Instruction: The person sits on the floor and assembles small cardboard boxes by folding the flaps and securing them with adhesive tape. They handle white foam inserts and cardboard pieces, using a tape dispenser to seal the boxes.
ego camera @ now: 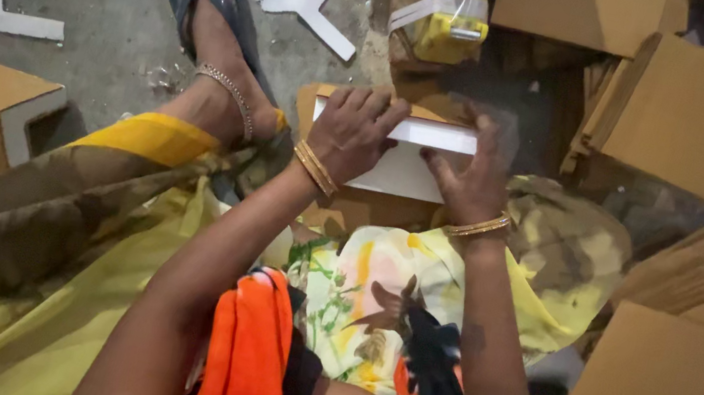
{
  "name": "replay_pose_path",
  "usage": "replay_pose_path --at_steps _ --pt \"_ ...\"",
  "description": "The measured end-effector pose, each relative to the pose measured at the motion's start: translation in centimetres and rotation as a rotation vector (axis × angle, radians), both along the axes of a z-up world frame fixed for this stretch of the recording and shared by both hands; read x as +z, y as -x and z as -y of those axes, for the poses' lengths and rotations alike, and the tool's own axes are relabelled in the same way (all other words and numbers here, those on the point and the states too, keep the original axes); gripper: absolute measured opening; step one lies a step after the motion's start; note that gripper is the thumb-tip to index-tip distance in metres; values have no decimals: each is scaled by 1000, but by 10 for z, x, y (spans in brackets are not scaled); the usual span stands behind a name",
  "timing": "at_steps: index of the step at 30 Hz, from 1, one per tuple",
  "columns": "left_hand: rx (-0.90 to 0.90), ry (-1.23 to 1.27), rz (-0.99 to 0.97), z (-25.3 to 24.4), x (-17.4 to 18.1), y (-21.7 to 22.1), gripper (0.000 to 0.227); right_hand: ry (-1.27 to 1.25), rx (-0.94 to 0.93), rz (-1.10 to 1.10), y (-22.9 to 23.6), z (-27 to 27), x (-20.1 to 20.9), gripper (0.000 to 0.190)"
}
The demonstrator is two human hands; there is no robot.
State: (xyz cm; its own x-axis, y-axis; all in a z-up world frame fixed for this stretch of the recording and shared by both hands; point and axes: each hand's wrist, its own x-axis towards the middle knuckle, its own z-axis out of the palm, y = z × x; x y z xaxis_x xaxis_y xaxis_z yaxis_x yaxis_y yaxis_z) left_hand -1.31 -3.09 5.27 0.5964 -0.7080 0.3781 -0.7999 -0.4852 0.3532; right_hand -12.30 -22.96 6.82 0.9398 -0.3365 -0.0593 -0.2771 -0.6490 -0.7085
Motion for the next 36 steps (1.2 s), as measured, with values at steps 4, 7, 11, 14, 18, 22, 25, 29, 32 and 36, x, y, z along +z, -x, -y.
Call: replay_pose_path --at_steps 4,7,11,14,18,22,25,29,32,36 --pt "-13 -16 -46 -5 1 10 53 16 49 164 11 -5 0 101" --pt "-7 -45 -32 -3 4 8 51 -2 25 160 14 -5 -2 100" --pt "-8 -130 36 5 6 -17 52 43 -56 138 5 5 -21 101" --pt "-35 -137 -28 9 4 -36 57 -131 -179 17 -9 16 -46 88" --pt "-25 -42 -70 2 6 -52 62 -670 -204 41 -32 25 -67 57" --pt "-18 -25 -59 -7 2 -51 62 -845 -238 33 -21 25 -58 60" --pt "22 41 -57 -13 -1 -51 66 -889 -227 41 -8 24 -37 63" --pt "64 83 -93 -23 0 -45 66 -956 -158 112 0 17 -18 72" --pt "77 109 -138 -32 6 -39 62 -971 -165 145 -1 6 -9 85" --pt "126 218 -66 -41 15 -32 63 -890 -167 201 -3 -12 4 94"
